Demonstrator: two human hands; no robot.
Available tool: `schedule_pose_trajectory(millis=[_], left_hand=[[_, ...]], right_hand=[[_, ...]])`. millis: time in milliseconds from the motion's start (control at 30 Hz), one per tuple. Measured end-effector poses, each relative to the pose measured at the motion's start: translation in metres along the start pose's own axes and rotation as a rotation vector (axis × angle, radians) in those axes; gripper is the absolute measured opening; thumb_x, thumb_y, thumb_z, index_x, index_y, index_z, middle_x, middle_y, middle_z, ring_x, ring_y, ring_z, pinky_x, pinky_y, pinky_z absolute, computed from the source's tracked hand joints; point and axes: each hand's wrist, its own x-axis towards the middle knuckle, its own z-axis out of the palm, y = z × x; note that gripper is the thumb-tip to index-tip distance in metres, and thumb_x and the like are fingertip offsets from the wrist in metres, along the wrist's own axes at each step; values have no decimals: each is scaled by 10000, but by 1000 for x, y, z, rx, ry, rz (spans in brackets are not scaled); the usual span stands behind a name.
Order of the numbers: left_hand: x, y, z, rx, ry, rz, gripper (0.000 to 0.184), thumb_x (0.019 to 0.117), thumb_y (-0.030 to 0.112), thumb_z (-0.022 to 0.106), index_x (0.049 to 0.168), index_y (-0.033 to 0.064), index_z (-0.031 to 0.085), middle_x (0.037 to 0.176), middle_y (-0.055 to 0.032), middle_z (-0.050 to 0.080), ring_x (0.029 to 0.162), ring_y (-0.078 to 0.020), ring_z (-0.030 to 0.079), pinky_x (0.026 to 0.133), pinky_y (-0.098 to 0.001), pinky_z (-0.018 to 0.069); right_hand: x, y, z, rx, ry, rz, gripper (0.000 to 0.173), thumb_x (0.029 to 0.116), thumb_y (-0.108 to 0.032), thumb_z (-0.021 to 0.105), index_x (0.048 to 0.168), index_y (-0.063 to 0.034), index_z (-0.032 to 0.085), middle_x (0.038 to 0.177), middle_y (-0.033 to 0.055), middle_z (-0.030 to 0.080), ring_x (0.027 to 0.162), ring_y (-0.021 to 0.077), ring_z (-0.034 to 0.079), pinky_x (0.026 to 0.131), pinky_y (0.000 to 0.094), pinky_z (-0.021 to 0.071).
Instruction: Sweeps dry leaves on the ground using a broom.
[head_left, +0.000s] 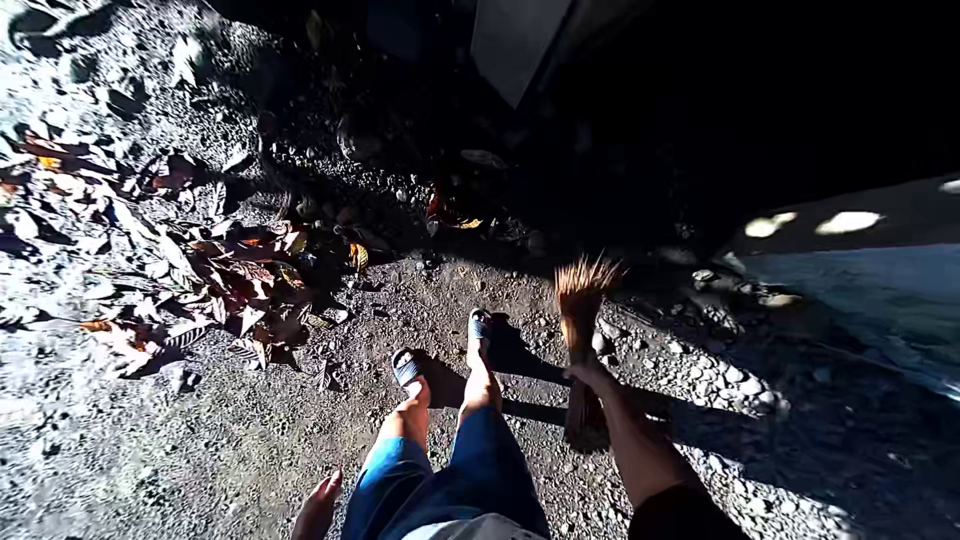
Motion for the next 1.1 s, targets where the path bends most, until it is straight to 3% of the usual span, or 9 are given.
schedule_pose_trajectory(millis=[67, 167, 267, 367, 567, 733, 867, 1000, 1100], left_hand=[[-12, 9, 16, 66, 7, -12, 567, 1130, 404, 351, 1447, -41, 504, 1385, -302, 586, 1258, -445, 592, 1043, -600, 449], [-20, 36, 46, 98, -22, -3, 549, 1125, 395, 380, 1425, -40, 531, 1360, -303, 601, 1247, -450, 597, 1035, -613, 450], [-25, 70, 70, 99, -53, 36, 548, 1121, 412, 383, 1437, -12, 526, 1355, -285, 610, 1229, -430, 612, 1027, -605, 465], [-27, 98, 85, 17, -54, 40, 536, 1127, 396, 367, 1456, -3, 507, 1377, -274, 597, 1245, -417, 599, 1026, -595, 456], [-34, 96, 103, -99, -18, -17, 528, 1126, 393, 375, 1442, -5, 519, 1352, -279, 606, 1213, -418, 605, 985, -600, 466], [-47, 80, 111, -88, 27, -9, 515, 1130, 363, 372, 1388, -46, 549, 1283, -293, 639, 1162, -412, 641, 984, -589, 487], [-54, 81, 108, -75, 19, -53, 524, 1130, 380, 366, 1414, -23, 540, 1326, -280, 627, 1211, -416, 621, 1000, -598, 473], [-53, 91, 103, -142, 21, -68, 536, 1125, 398, 378, 1454, -5, 505, 1376, -274, 598, 1246, -422, 592, 1006, -605, 455], [-50, 96, 105, -202, 21, -62, 539, 1127, 383, 378, 1469, -20, 481, 1377, -292, 584, 1226, -421, 598, 1005, -584, 464]], right_hand=[[14, -33, 40, -144, -197, -100, 1092, 840, -66, 774, 1631, -26, 22, 1503, 327, 432, 1365, 431, 483, 1120, 567, 407], [3, -56, 69, -362, -375, -297, 1128, 805, -115, 815, 1650, -90, 69, 1527, 270, 447, 1389, 409, 475, 1132, 585, 398], [-11, -53, 30, -558, -445, -441, 1151, 800, -83, 840, 1662, -195, 85, 1560, 252, 420, 1400, 426, 466, 1136, 613, 384], [-25, -50, -44, -667, -408, -400, 1145, 807, -81, 826, 1660, -299, 95, 1395, 301, 561, 1235, 486, 581, 1032, 663, 440], [1, -92, -140, -265, -49, -283, 1114, 819, -47, 786, 1658, -164, 63, 1384, 327, 544, 1229, 462, 583, 1012, 617, 472], [57, -212, -97, -88, 38, -288, 1054, 819, -34, 789, 1610, 12, 95, 1461, 328, 461, 1326, 420, 505, 1089, 539, 431], [68, -223, -55, -378, -104, -467, 1110, 773, -75, 830, 1635, -61, 131, 1470, 297, 484, 1329, 425, 521, 1088, 577, 439], [32, -187, -103, -584, -148, -498, 1155, 804, -70, 805, 1663, -238, 51, 1395, 288, 561, 1244, 446, 589, 1031, 621, 464], [12, -168, -141, -529, -93, -472, 1141, 803, -53, 811, 1659, -165, 67, 1439, 298, 521, 1289, 438, 561, 1068, 597, 448]])
